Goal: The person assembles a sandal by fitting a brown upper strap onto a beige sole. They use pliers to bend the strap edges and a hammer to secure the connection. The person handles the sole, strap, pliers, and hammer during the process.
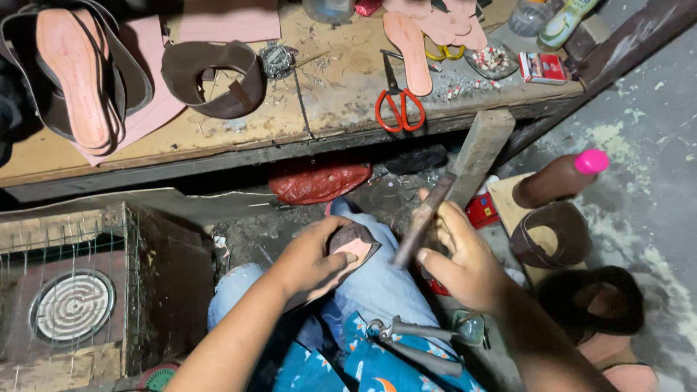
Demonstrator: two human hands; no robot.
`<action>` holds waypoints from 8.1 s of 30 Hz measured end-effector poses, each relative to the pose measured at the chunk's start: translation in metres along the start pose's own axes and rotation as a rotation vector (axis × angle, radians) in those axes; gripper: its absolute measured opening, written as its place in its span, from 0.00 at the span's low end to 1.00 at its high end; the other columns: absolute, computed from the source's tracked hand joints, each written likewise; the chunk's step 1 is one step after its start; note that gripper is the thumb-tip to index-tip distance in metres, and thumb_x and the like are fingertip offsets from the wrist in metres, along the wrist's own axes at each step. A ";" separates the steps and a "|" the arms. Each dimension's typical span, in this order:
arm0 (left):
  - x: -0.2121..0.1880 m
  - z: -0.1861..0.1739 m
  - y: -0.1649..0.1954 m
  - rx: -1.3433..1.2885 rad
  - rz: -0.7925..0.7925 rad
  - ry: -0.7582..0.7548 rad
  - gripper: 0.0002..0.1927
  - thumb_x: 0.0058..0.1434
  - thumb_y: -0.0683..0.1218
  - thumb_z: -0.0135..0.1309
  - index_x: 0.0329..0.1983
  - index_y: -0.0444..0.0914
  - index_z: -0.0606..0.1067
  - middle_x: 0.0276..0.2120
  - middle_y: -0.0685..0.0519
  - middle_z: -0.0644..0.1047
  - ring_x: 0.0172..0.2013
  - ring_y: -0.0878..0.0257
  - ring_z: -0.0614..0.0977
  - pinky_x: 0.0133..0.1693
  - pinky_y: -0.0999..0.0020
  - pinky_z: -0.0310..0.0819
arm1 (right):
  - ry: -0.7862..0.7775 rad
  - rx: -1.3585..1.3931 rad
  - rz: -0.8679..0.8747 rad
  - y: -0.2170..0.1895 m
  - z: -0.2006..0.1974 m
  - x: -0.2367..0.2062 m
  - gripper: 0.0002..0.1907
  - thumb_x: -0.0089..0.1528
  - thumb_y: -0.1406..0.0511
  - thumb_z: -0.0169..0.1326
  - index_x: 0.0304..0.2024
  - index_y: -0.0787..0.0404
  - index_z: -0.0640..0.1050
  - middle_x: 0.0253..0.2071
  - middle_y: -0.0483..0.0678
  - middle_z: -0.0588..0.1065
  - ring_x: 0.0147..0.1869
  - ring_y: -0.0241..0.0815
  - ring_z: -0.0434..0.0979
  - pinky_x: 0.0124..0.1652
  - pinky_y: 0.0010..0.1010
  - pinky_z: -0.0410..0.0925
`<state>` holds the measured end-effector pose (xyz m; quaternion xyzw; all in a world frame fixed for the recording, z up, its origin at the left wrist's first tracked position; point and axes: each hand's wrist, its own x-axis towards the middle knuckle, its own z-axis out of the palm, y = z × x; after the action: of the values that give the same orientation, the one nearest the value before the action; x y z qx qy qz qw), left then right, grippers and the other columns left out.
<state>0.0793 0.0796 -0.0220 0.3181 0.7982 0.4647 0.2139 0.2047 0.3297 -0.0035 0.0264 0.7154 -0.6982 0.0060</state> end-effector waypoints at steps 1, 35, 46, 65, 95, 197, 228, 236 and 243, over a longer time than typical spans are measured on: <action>-0.003 -0.002 -0.002 0.004 0.038 0.023 0.26 0.52 0.47 0.64 0.56 0.41 0.74 0.49 0.42 0.81 0.50 0.48 0.83 0.52 0.59 0.75 | -0.030 -0.054 0.037 0.004 0.004 -0.010 0.35 0.61 0.70 0.57 0.69 0.62 0.61 0.44 0.44 0.73 0.48 0.34 0.74 0.50 0.25 0.68; 0.000 0.000 -0.027 -0.106 -0.241 -0.151 0.23 0.49 0.47 0.69 0.48 0.38 0.78 0.41 0.50 0.83 0.42 0.60 0.82 0.48 0.65 0.76 | 0.094 -0.615 -0.253 -0.011 0.060 -0.020 0.09 0.63 0.64 0.56 0.44 0.59 0.78 0.34 0.56 0.79 0.39 0.54 0.81 0.38 0.38 0.73; -0.003 0.000 -0.016 0.080 -0.154 -0.077 0.28 0.49 0.49 0.71 0.52 0.38 0.76 0.44 0.48 0.80 0.45 0.58 0.80 0.48 0.64 0.74 | 0.188 -0.631 -0.215 0.013 0.038 -0.016 0.19 0.66 0.62 0.57 0.57 0.61 0.70 0.45 0.58 0.76 0.47 0.54 0.78 0.47 0.42 0.74; -0.024 -0.005 0.005 -0.101 -0.161 -0.009 0.26 0.48 0.46 0.69 0.49 0.39 0.72 0.38 0.49 0.82 0.40 0.60 0.82 0.46 0.66 0.75 | 0.278 -0.385 0.009 -0.006 0.000 -0.039 0.16 0.66 0.60 0.52 0.48 0.66 0.77 0.38 0.55 0.78 0.41 0.47 0.80 0.44 0.36 0.75; -0.048 0.027 0.049 0.342 0.192 0.347 0.24 0.42 0.43 0.70 0.42 0.38 0.72 0.39 0.47 0.74 0.44 0.45 0.74 0.47 0.51 0.66 | 0.254 -0.818 -0.191 -0.063 0.020 -0.046 0.18 0.62 0.60 0.56 0.53 0.58 0.79 0.42 0.56 0.82 0.45 0.54 0.84 0.44 0.39 0.74; -0.178 -0.022 0.047 -0.083 0.138 0.654 0.22 0.60 0.40 0.54 0.60 0.36 0.70 0.46 0.46 0.81 0.46 0.57 0.83 0.50 0.65 0.76 | -0.603 -0.235 0.146 -0.041 0.149 -0.029 0.21 0.63 0.62 0.50 0.58 0.62 0.75 0.48 0.47 0.77 0.52 0.36 0.74 0.53 0.30 0.68; -0.145 -0.010 0.049 0.102 0.199 0.709 0.23 0.61 0.40 0.54 0.61 0.37 0.70 0.52 0.38 0.78 0.50 0.42 0.81 0.51 0.56 0.75 | 0.116 -0.538 -0.444 0.019 0.179 -0.016 0.14 0.68 0.62 0.52 0.48 0.66 0.68 0.32 0.55 0.77 0.35 0.50 0.78 0.33 0.40 0.69; -0.155 -0.012 0.065 0.069 0.232 0.764 0.21 0.59 0.40 0.56 0.57 0.37 0.74 0.48 0.41 0.80 0.45 0.47 0.84 0.47 0.61 0.78 | -0.592 -0.265 0.143 -0.051 0.120 0.000 0.18 0.68 0.59 0.51 0.46 0.69 0.79 0.36 0.56 0.80 0.40 0.50 0.80 0.41 0.39 0.72; -0.152 -0.009 0.080 0.079 0.122 0.838 0.21 0.60 0.41 0.56 0.58 0.38 0.73 0.47 0.43 0.80 0.38 0.45 0.83 0.41 0.58 0.77 | -0.517 -0.796 -0.167 -0.096 0.123 -0.011 0.24 0.61 0.61 0.51 0.59 0.62 0.71 0.52 0.61 0.77 0.58 0.61 0.77 0.57 0.45 0.68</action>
<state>0.2063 -0.0041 0.0595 0.1561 0.8131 0.5345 -0.1695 0.2080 0.2047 0.0898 -0.2098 0.9019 -0.3518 0.1371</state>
